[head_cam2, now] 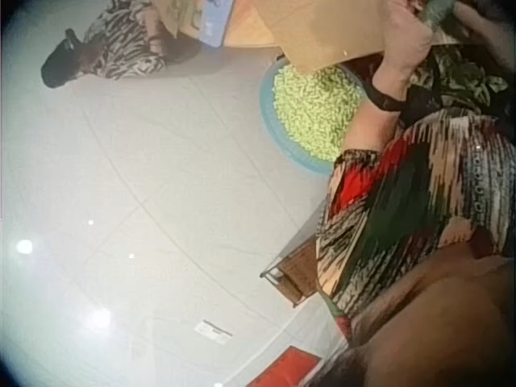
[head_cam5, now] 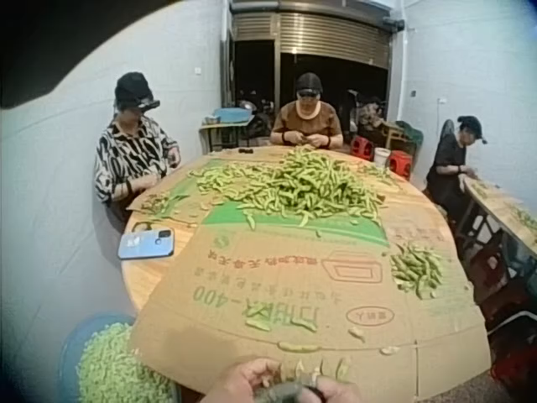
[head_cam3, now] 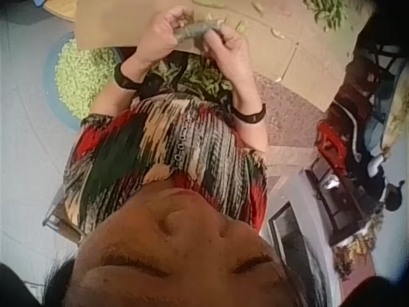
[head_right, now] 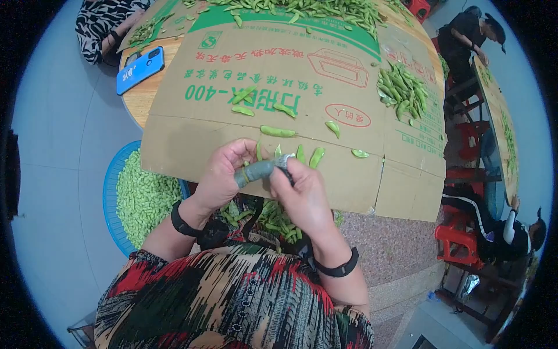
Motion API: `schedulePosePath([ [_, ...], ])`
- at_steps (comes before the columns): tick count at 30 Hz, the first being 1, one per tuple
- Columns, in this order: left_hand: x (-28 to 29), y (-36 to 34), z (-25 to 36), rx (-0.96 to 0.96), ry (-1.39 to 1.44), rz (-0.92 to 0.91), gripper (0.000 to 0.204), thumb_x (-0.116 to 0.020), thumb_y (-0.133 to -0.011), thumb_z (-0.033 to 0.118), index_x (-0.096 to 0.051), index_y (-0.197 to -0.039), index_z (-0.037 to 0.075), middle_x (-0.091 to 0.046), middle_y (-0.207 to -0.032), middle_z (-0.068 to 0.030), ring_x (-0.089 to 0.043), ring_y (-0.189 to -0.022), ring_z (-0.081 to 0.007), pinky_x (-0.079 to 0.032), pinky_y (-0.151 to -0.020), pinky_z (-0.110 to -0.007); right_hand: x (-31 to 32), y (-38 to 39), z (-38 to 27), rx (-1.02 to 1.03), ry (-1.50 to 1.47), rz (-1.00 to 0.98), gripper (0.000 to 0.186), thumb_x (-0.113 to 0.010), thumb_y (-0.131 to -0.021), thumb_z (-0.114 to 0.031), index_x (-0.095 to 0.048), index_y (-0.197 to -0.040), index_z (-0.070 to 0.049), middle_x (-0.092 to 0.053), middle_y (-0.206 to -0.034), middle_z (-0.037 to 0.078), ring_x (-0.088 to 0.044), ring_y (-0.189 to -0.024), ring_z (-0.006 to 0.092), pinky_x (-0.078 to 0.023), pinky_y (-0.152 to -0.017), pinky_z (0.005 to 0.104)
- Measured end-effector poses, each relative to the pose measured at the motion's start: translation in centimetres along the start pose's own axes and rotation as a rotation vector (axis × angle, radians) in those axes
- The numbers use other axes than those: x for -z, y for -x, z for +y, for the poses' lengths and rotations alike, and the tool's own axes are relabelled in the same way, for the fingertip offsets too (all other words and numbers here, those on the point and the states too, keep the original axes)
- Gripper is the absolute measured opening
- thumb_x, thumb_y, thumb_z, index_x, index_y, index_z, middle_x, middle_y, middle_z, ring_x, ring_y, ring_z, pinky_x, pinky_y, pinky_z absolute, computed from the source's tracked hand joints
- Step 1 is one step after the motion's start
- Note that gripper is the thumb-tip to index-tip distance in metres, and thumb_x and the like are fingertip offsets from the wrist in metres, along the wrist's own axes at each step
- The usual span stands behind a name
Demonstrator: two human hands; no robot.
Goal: Peeling green beans by hand into a collection basket.
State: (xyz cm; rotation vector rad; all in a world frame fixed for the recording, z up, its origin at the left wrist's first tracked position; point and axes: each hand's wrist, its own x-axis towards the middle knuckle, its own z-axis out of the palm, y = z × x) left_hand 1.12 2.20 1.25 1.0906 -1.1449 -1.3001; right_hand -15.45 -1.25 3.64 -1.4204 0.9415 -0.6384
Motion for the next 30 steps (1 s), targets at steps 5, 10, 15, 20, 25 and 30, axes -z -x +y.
schedulePosePath([
  [5,-0.1,0.0,1.2,0.066,0.2,-0.01,0.025,-0.059,-0.085,0.008,-0.057,-0.109,0.002,-0.059,-0.089,0.0012,-0.048,-0.07,-0.0039,-0.039,-0.063,-0.017,0.2,-0.2,-0.2,-0.184,-0.493,-0.071,0.014,-0.05,-0.092,-0.016,-0.058,-0.085,-0.006,-0.049,-0.06,-0.006,-0.037,-0.048,0.001,-0.026,-0.042,0.0161],
  [10,2.2,0.5,1.7,0.164,0.459,-0.182,0.025,-0.051,-0.088,0.005,-0.057,-0.113,0.002,-0.06,-0.088,-0.0001,-0.048,-0.069,-0.0028,-0.038,-0.062,-0.016,0.9,0.1,-0.4,-0.181,-0.547,-0.177,0.014,-0.05,-0.091,-0.015,-0.058,-0.084,-0.006,-0.047,-0.06,-0.006,-0.036,-0.049,0.0007,-0.026,-0.043,0.0158],
  [15,4.9,0.6,2.3,0.14,0.173,0.118,0.024,-0.05,-0.089,0.006,-0.059,-0.111,0.004,-0.06,-0.084,0.0011,-0.048,-0.069,-0.0024,-0.038,-0.063,-0.016,2.9,-0.7,-2.2,0.128,0.479,-0.265,0.02,-0.056,-0.084,-0.016,-0.058,-0.096,-0.001,-0.055,-0.057,0.011,-0.056,-0.051,0.0184,-0.043,-0.049,0.0323],
  [20,3.1,0.0,1.7,0.0,-0.044,0.106,0.027,-0.063,-0.082,0.009,-0.06,-0.109,0.004,-0.059,-0.084,0.002,-0.05,-0.074,-0.0031,-0.039,-0.064,-0.016,1.7,-4.7,-1.0,0.314,1.163,0.127,0.02,-0.06,-0.081,-0.017,-0.056,-0.091,-0.001,-0.058,-0.062,0.017,-0.06,-0.057,0.0324,-0.046,-0.051,0.0415],
  [25,0.1,0.0,1.3,-0.118,-0.45,0.084,0.037,-0.07,-0.074,0.005,-0.06,-0.11,0.007,-0.051,-0.085,0.0018,-0.047,-0.072,-0.0069,-0.039,-0.062,-0.021,2.1,-4.2,0.0,0.315,0.896,0.071,0.013,-0.061,-0.079,-0.012,-0.056,-0.084,-0.002,-0.059,-0.06,0.011,-0.06,-0.055,0.0211,-0.045,-0.049,0.0336],
  [30,-0.5,-0.3,0.5,-0.292,-0.506,0.122,0.036,-0.066,-0.075,0.005,-0.059,-0.109,0.005,-0.053,-0.079,-0.0009,-0.047,-0.068,-0.0097,-0.04,-0.06,-0.023,2.3,-1.9,-1.1,-0.112,-0.059,-0.193,0.015,-0.06,-0.086,-0.017,-0.058,-0.086,-0.002,-0.052,-0.068,-0.006,-0.044,-0.06,0.002,-0.037,-0.052,0.0181],
])
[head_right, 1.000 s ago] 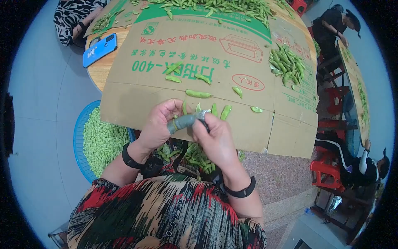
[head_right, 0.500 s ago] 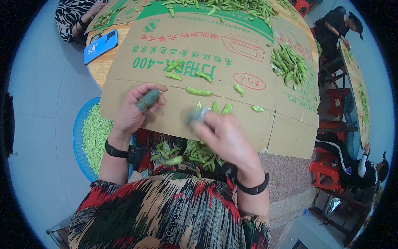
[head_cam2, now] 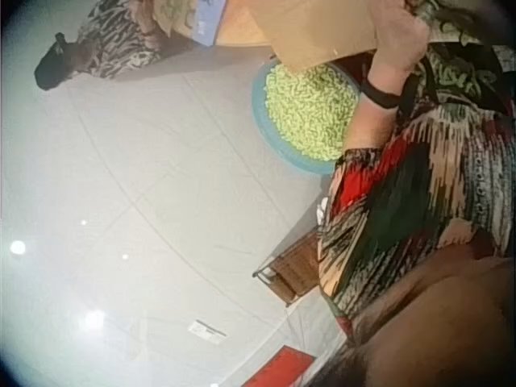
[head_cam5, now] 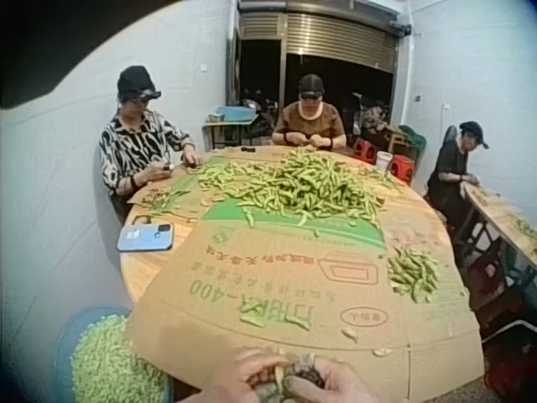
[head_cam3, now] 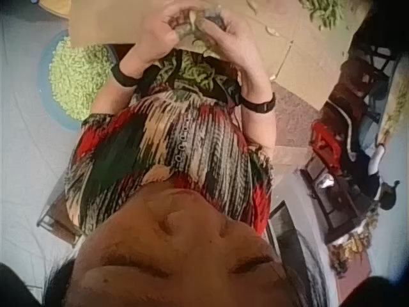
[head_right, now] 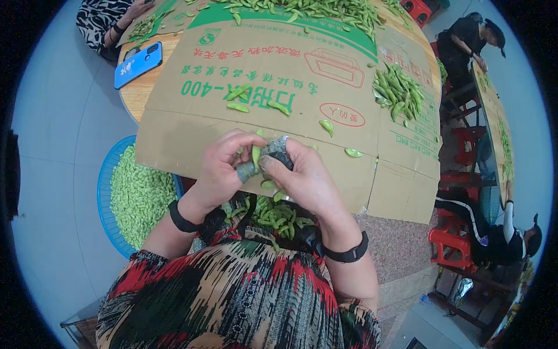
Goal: Peeling green beans by hand into a collection basket.
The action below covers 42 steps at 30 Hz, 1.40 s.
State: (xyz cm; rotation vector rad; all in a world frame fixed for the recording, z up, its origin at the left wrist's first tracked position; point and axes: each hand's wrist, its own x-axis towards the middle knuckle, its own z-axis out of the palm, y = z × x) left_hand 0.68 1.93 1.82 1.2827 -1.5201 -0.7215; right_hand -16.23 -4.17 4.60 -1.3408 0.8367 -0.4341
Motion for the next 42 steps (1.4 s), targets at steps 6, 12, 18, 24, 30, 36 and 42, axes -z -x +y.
schedulePosePath([
  [6,-0.1,-0.2,0.2,0.34,0.955,-0.013,0.027,-0.057,-0.086,0.011,-0.058,-0.112,0.001,-0.058,-0.082,0.0023,-0.053,-0.076,-0.0048,-0.043,-0.074,-0.02,-0.1,0.8,-0.1,0.173,-0.018,0.162,0.019,-0.054,-0.09,-0.017,-0.059,-0.096,0.0,-0.058,-0.073,-0.002,-0.049,-0.062,0.0027,-0.041,-0.055,0.0202],
  [12,-0.6,-0.1,1.0,0.333,1.113,0.063,0.026,-0.058,-0.086,0.012,-0.058,-0.109,0.0,-0.058,-0.085,0.0021,-0.051,-0.078,-0.0028,-0.041,-0.07,-0.017,-0.6,1.1,0.4,0.126,0.053,-0.04,0.012,-0.051,-0.091,-0.012,-0.056,-0.095,-0.001,-0.055,-0.075,-0.003,-0.047,-0.064,0.0018,-0.038,-0.053,0.0183],
  [18,-0.9,0.0,-0.2,0.373,1.026,0.122,0.02,-0.058,-0.084,0.005,-0.061,-0.103,0.001,-0.06,-0.087,0.0011,-0.053,-0.079,-0.0051,-0.042,-0.075,-0.02,0.3,1.1,0.3,-0.037,-0.269,-0.173,0.02,-0.041,-0.096,-0.021,-0.053,-0.092,-0.006,-0.045,-0.067,-0.006,-0.035,-0.055,0.0005,-0.029,-0.047,0.0156],
  [24,-1.3,-0.2,-0.4,0.317,0.769,0.096,0.018,-0.06,-0.083,0.006,-0.063,-0.1,0.001,-0.064,-0.092,-0.0045,-0.058,-0.083,-0.0093,-0.045,-0.076,-0.024,0.6,0.9,0.3,-0.042,-0.228,-0.188,0.021,-0.04,-0.097,-0.022,-0.051,-0.087,-0.007,-0.044,-0.064,-0.006,-0.033,-0.051,0.0008,-0.027,-0.045,0.0159],
  [30,-1.0,-0.3,-0.3,0.28,0.724,-0.004,0.018,-0.059,-0.084,0.009,-0.063,-0.1,0.001,-0.063,-0.091,-0.0036,-0.058,-0.084,-0.0099,-0.045,-0.075,-0.024,0.1,0.8,0.5,-0.073,-0.347,-0.154,0.022,-0.04,-0.097,-0.021,-0.054,-0.089,-0.007,-0.042,-0.061,-0.007,-0.031,-0.048,0.0006,-0.025,-0.042,0.0159],
  [36,-1.8,-1.1,0.4,0.364,1.032,-0.028,0.018,-0.059,-0.083,0.007,-0.058,-0.1,0.003,-0.059,-0.09,-0.0012,-0.055,-0.081,-0.0084,-0.044,-0.073,-0.022,-0.4,0.4,1.1,0.067,-0.106,0.008,0.018,-0.046,-0.093,-0.015,-0.055,-0.084,-0.003,-0.048,-0.059,-0.002,-0.04,-0.048,0.005,-0.033,-0.043,0.0214],
  [42,-3.2,-1.4,0.3,0.246,0.662,0.205,0.02,-0.063,-0.08,0.001,-0.056,-0.098,0.003,-0.058,-0.091,-0.0009,-0.053,-0.085,-0.0073,-0.044,-0.077,-0.022,-0.5,-0.4,0.9,0.283,0.524,0.334,0.014,-0.055,-0.086,-0.009,-0.054,-0.078,0.002,-0.051,-0.054,0.012,-0.049,-0.047,0.0136,-0.039,-0.046,0.0295],
])
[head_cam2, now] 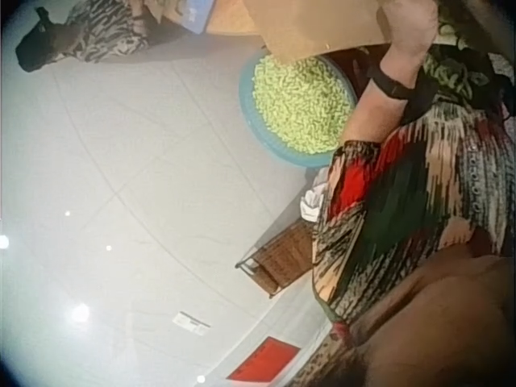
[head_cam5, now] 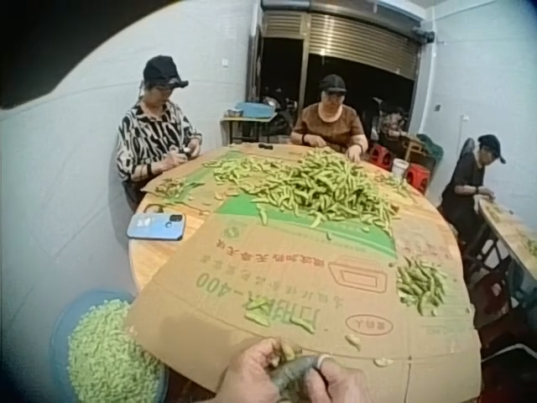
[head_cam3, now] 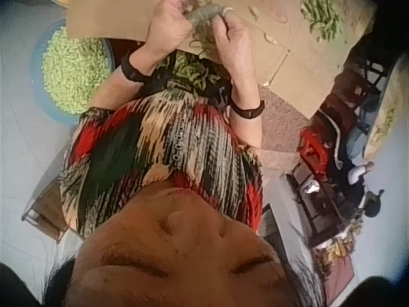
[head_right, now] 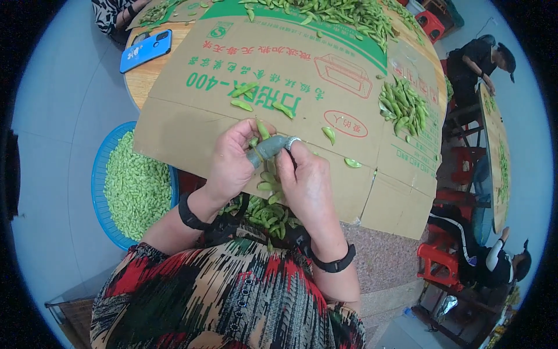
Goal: Peeling green beans by hand into a collection basket.
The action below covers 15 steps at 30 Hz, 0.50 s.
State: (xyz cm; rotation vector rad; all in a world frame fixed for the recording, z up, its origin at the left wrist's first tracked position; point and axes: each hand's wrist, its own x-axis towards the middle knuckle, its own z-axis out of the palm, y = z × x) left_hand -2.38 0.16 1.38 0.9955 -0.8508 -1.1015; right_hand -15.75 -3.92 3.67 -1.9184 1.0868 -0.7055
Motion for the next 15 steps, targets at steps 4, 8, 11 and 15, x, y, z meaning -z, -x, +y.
schedulePosePath([
  [4,-0.6,-0.2,-0.3,0.004,0.034,0.046,0.024,-0.061,-0.081,0.001,-0.056,-0.105,0.001,-0.058,-0.093,-0.0013,-0.054,-0.087,-0.0086,-0.044,-0.079,-0.022,0.4,-0.8,1.0,-0.109,-0.106,0.042,0.016,-0.055,-0.086,-0.011,-0.054,-0.078,0.003,-0.051,-0.054,0.01,-0.05,-0.048,0.0129,-0.039,-0.046,0.0296],
  [8,-0.7,-0.3,-1.0,0.096,0.239,0.012,0.028,-0.052,-0.086,0.0,-0.053,-0.113,0.0,-0.058,-0.098,-0.002,-0.054,-0.085,-0.0071,-0.044,-0.075,-0.021,-0.4,-0.6,0.1,0.015,0.159,0.147,0.016,-0.056,-0.085,-0.012,-0.055,-0.076,0.001,-0.053,-0.055,0.017,-0.055,-0.047,0.0283,-0.042,-0.046,0.0349],
  [11,-0.9,-0.2,-0.6,0.19,0.33,0.026,0.026,-0.049,-0.088,0.001,-0.052,-0.114,0.001,-0.057,-0.096,-0.0013,-0.052,-0.081,-0.0047,-0.041,-0.066,-0.017,-0.3,-0.2,-1.0,0.124,0.296,0.147,0.016,-0.058,-0.084,-0.011,-0.052,-0.073,0.0,-0.054,-0.056,0.019,-0.056,-0.051,0.0341,-0.042,-0.046,0.0393],
  [15,-0.1,-0.4,-0.9,0.311,0.445,-0.007,0.017,-0.049,-0.089,0.003,-0.054,-0.105,0.003,-0.055,-0.087,-0.001,-0.047,-0.071,-0.0028,-0.032,-0.052,-0.014,-0.4,-0.2,-1.1,0.167,0.311,0.233,0.016,-0.059,-0.083,-0.011,-0.052,-0.072,-0.001,-0.054,-0.055,0.018,-0.056,-0.05,0.0335,-0.042,-0.045,0.0389],
])
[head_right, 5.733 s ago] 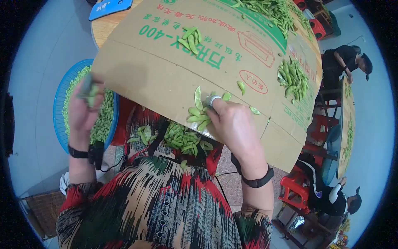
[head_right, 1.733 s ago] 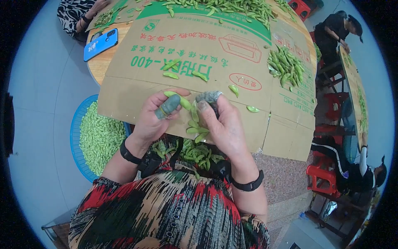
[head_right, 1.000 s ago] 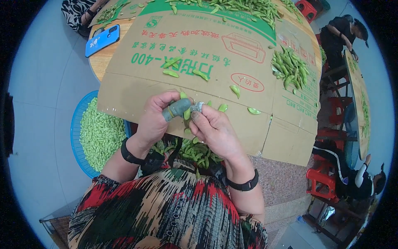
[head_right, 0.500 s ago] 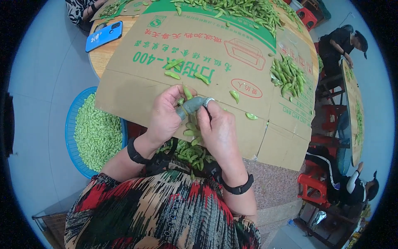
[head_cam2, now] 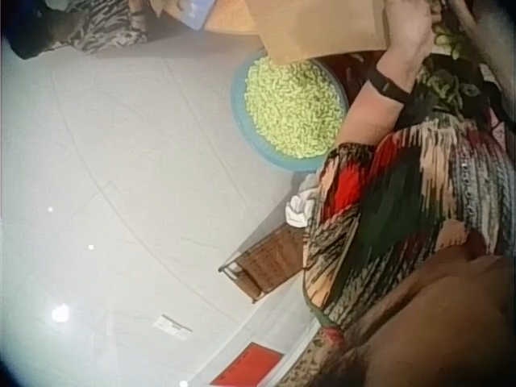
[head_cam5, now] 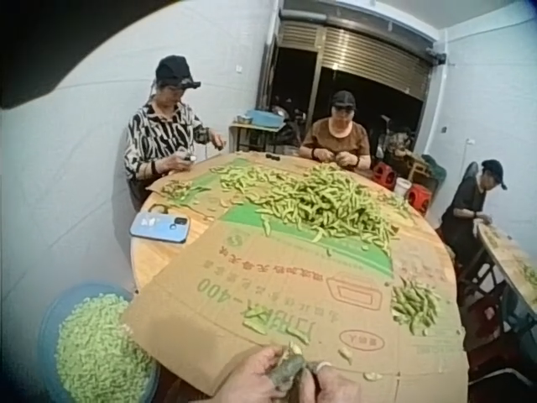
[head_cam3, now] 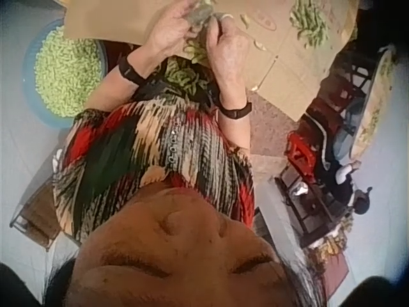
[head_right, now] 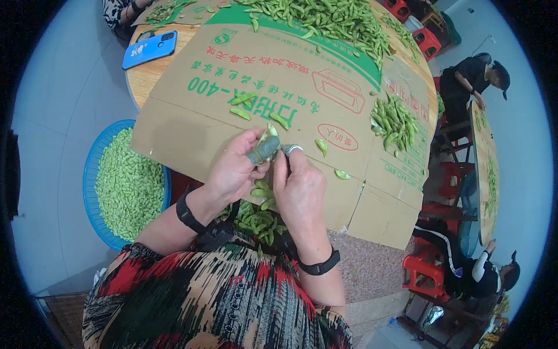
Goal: Peeling green beans by hand into a collection basket.
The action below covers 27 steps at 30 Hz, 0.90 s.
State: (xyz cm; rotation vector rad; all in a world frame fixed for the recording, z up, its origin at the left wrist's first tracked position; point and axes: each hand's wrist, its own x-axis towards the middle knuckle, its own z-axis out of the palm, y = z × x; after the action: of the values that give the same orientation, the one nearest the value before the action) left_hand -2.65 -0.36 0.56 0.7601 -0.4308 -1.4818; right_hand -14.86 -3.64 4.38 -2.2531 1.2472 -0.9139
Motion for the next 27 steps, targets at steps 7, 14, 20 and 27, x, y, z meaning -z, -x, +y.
schedulePosePath([
  [7,0.5,0.0,0.8,0.063,0.268,-0.098,0.013,-0.048,-0.089,0.004,-0.052,-0.101,0.004,-0.055,-0.084,-0.004,-0.046,-0.062,-0.0066,-0.031,-0.049,-0.016,0.7,-0.5,0.2,-0.037,-0.049,-0.017,0.016,-0.059,-0.083,-0.01,-0.054,-0.072,-0.001,-0.053,-0.054,0.016,-0.054,-0.046,0.0291,-0.04,-0.043,0.0354],
  [14,0.2,0.1,1.1,0.163,0.049,-0.158,0.014,-0.045,-0.091,0.01,-0.053,-0.099,0.003,-0.056,-0.083,-0.0038,-0.046,-0.062,-0.0065,-0.033,-0.049,-0.018,1.0,-1.0,1.0,-0.101,-0.282,0.099,0.011,-0.058,-0.084,-0.008,-0.057,-0.077,0.0,-0.052,-0.055,0.01,-0.047,-0.046,0.0135,-0.039,-0.046,0.0278],
  [20,0.4,-0.3,0.8,0.228,-0.271,-0.254,0.015,-0.048,-0.091,0.016,-0.056,-0.097,0.005,-0.056,-0.081,0.0005,-0.048,-0.066,-0.0043,-0.035,-0.052,-0.015,1.1,-1.4,1.9,-0.04,-0.31,0.152,0.007,-0.057,-0.086,-0.005,-0.058,-0.082,0.0,-0.051,-0.058,0.005,-0.043,-0.052,0.0068,-0.038,-0.048,0.0247],
  [27,1.0,0.5,2.4,-0.073,-0.537,-0.076,0.017,-0.056,-0.088,0.013,-0.058,-0.102,0.005,-0.057,-0.084,0.0029,-0.051,-0.073,-0.0041,-0.041,-0.062,-0.017,2.9,-1.2,2.7,-0.016,-0.101,0.218,0.005,-0.058,-0.084,-0.006,-0.059,-0.082,-0.001,-0.055,-0.059,0.01,-0.051,-0.048,0.0147,-0.042,-0.049,0.0276],
])
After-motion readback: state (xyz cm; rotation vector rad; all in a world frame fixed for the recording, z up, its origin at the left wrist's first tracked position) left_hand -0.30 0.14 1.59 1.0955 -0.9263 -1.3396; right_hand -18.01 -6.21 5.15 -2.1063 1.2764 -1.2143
